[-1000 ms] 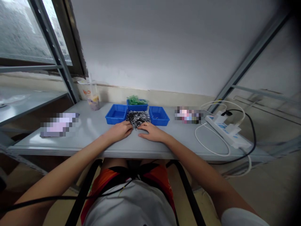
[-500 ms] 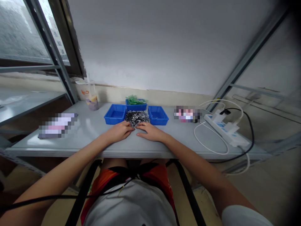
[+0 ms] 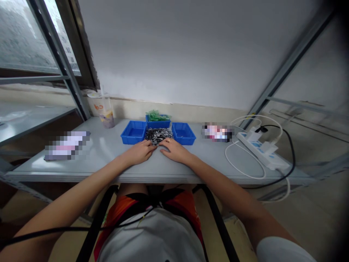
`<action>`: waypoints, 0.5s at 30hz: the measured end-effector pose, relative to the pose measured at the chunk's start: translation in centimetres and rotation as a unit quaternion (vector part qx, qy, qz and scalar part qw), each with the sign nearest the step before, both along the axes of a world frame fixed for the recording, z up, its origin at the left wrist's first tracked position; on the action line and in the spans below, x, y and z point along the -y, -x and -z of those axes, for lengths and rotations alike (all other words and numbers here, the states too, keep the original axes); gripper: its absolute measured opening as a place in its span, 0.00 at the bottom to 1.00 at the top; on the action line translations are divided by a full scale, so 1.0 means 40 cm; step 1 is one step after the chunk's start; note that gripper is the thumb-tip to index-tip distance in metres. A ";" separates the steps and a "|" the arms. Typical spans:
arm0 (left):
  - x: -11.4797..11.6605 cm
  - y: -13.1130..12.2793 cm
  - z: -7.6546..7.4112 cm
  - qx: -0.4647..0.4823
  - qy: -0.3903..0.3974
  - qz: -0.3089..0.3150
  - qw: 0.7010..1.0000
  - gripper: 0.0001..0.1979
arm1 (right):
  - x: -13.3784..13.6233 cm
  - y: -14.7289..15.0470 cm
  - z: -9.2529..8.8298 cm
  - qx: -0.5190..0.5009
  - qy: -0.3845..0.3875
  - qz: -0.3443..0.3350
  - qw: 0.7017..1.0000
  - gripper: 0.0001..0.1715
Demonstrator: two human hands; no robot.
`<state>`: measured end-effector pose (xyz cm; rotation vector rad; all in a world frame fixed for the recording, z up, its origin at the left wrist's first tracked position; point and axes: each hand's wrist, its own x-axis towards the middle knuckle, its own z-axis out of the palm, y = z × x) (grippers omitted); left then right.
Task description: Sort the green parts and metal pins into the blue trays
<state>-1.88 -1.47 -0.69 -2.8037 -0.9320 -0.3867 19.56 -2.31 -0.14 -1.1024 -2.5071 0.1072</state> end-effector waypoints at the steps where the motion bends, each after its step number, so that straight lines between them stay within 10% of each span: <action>1: 0.000 0.001 0.000 0.006 0.003 -0.001 1.000 0.17 | 0.002 0.000 0.000 -0.002 -0.003 -0.009 1.000 0.18; 15: 0.006 0.011 -0.002 0.050 -0.004 -0.012 0.999 0.18 | -0.008 -0.003 0.020 0.032 -0.001 -0.029 0.999 0.24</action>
